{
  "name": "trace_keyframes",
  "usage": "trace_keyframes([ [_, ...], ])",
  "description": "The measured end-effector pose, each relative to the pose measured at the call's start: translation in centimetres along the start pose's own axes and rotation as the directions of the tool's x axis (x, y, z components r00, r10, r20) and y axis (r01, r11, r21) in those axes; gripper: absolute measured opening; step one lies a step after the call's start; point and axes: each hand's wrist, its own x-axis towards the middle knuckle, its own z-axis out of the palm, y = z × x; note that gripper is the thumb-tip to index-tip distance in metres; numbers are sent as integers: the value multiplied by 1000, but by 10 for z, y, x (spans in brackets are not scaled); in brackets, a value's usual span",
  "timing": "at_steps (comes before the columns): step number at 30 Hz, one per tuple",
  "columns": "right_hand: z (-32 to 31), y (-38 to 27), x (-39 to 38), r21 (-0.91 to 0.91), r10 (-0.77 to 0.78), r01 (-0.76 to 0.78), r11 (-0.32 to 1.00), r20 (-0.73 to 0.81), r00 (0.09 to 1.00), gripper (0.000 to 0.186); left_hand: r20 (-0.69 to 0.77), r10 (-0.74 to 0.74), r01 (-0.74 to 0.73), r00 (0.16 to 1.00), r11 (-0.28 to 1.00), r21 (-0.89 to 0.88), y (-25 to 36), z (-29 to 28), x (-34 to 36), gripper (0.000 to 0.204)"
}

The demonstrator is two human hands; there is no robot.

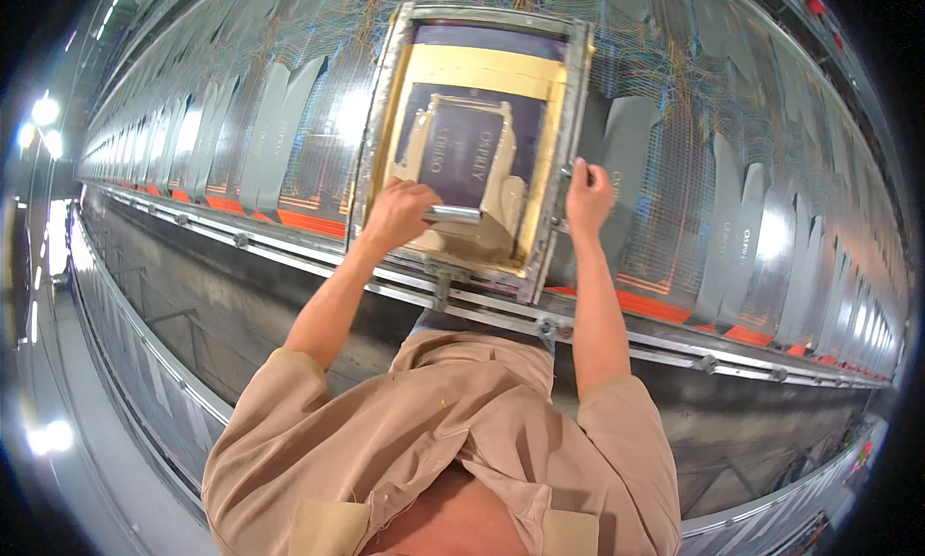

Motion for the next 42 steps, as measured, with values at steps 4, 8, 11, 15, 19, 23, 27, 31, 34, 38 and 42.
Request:
trace_keyframes([
  [4, 93, -34, -43, 33, -23, 22, 999, 25, 999, 34, -30, 65, -64, 997, 998, 30, -84, -47, -47, 25],
  [8, 107, -48, -53, 83, 39, -42, 996, 34, 999, 35, -1, 75, -75, 997, 996, 48, -83, -51, -86, 26],
  [11, 103, -47, -50, -72, 99, -98, 993, 19, 995, 33, 12, 121, -121, 993, 992, 24, -80, -44, -100, 33],
  [15, 103, -40, -45, -207, 26, -24, 978, 8, 1000, 38, 37, 148, -149, 988, 989, 14, -92, -36, -94, 34],
  [19, 102, -46, -45, -239, 91, -69, 969, 84, 992, 39, 42, 135, -135, 990, 991, -6, -114, -33, -56, 33],
  [23, 94, -77, -36, -592, 183, -85, 801, 108, 977, 34, 7, 185, -185, 983, 982, 35, -154, -32, 23, 27],
  [27, 115, -132, -7, -267, -229, 358, 895, 415, 881, 50, 40, 200, -200, 979, 980, 3, -189, -39, 101, 22],
  [31, 175, -183, 18, -193, -199, 492, 849, 745, 636, 46, 253, 131, -134, 959, 991, -6, -205, -45, 154, 24],
  [34, 210, -199, 33, -360, -74, 613, 703, 820, 567, 38, 241, 130, -130, 962, 991, -16, -207, -42, 168, 29],
  [38, 225, -188, 32, -419, -31, 601, 681, 803, 595, 26, 234, 102, -109, 967, 994, 14, -209, -29, 164, 29],
  [42, 215, -171, 0, -344, -215, 718, 605, 798, 563, 20, 151, 145, -141, 978, 989, -37, -202, -22, 127, 29],
])
